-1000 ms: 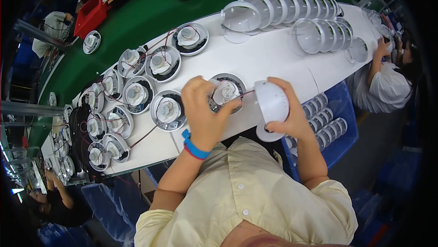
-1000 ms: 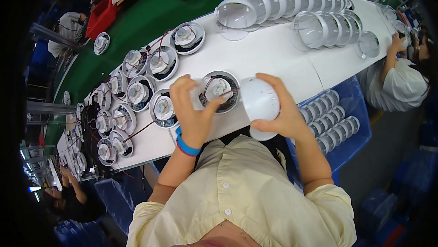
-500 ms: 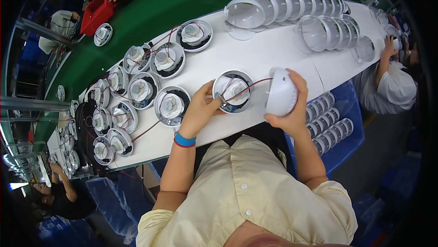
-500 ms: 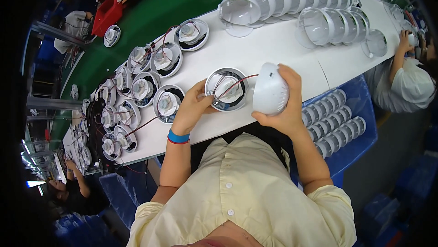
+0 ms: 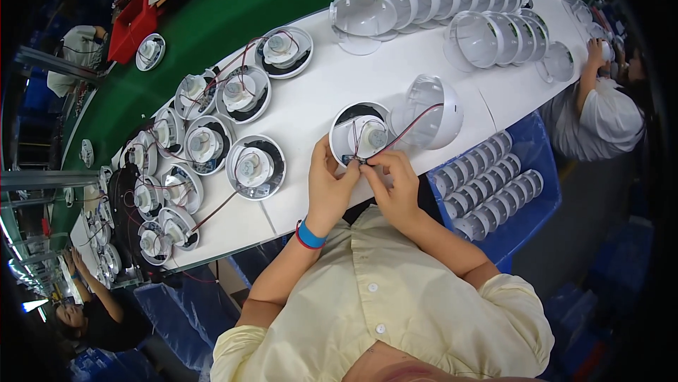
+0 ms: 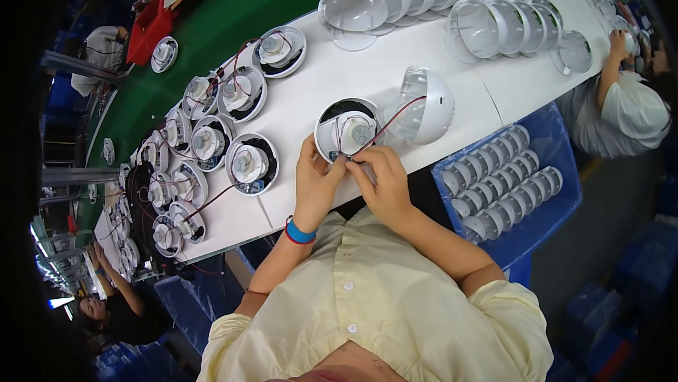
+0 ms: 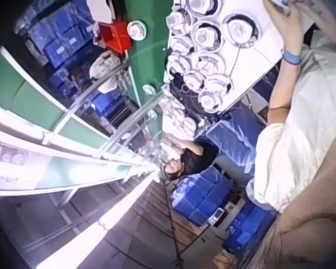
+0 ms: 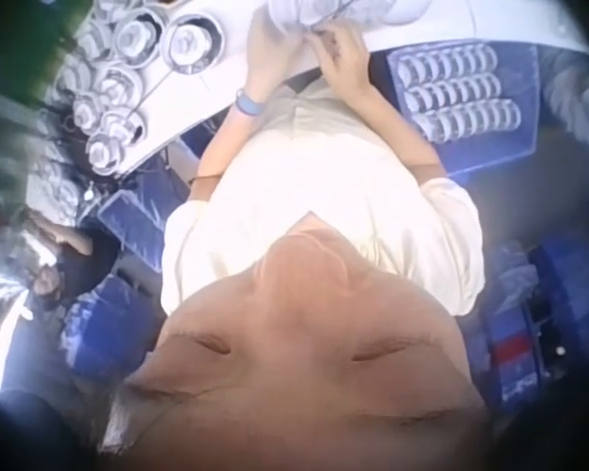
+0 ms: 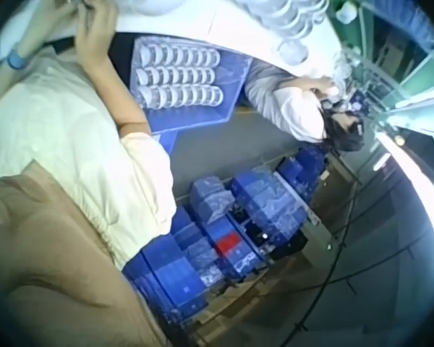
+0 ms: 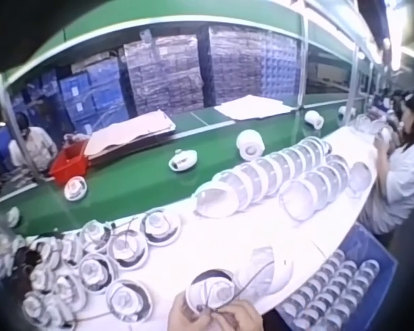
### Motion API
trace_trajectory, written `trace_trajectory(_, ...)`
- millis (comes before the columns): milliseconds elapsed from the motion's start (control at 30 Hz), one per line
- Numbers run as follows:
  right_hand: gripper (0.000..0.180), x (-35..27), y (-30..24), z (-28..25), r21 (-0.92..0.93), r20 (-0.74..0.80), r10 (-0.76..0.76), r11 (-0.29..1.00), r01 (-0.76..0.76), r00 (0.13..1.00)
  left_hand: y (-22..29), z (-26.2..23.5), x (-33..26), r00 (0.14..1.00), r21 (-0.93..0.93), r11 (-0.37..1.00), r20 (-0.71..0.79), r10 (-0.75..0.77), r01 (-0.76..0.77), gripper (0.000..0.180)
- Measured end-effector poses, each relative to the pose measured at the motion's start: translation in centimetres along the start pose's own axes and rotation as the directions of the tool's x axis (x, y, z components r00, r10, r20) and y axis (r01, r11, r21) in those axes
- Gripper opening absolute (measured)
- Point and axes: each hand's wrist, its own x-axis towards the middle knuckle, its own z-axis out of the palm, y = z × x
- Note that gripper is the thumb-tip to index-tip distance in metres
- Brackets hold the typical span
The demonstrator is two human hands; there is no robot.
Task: Assembling white plastic domes onto circular metal components at a factory workbench.
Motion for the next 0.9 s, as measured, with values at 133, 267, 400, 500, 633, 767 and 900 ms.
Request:
trace_trajectory(133,0.015,0.1,-0.4,0.2,-0.024,-0.021,0.230,0.973,-0.231,0.973,0.0,-0.2,0.0,0.999,-0.001,0.999,-0.001,0.037,-0.037,0.057)
trace_trajectory(267,0.011,1.5,-1.3,-0.5,-0.042,0.035,0.173,0.984,-0.172,0.984,0.0,-0.3,-0.1,0.996,-0.035,0.995,0.023,0.091,-0.090,0.061)
trace_trajectory(400,0.011,3.4,-0.9,-1.6,-0.230,0.083,-0.173,0.955,0.188,0.981,0.2,-1.1,0.3,0.994,-0.018,0.996,0.069,0.088,-0.087,0.067)
trace_trajectory(500,0.010,4.2,-0.6,-2.1,-0.305,0.170,-0.232,0.912,0.275,0.958,-0.1,-1.6,0.6,0.991,0.006,0.994,0.085,0.106,-0.107,0.070)
trace_trajectory(633,0.010,3.7,0.5,-2.0,-0.265,0.165,-0.201,0.934,0.240,0.966,0.2,-1.3,0.3,0.993,-0.019,0.995,0.071,0.094,-0.093,0.075)
trace_trajectory(767,0.010,3.6,1.5,-1.8,-0.257,0.152,-0.301,0.908,0.332,0.941,0.4,-1.1,0.4,0.989,-0.001,0.993,0.092,0.115,-0.116,0.078)
trace_trajectory(900,0.008,4.1,1.5,-1.5,-0.213,0.156,-0.344,0.903,0.372,0.926,0.5,-1.4,0.8,0.991,0.050,0.993,0.086,0.103,-0.108,0.079)
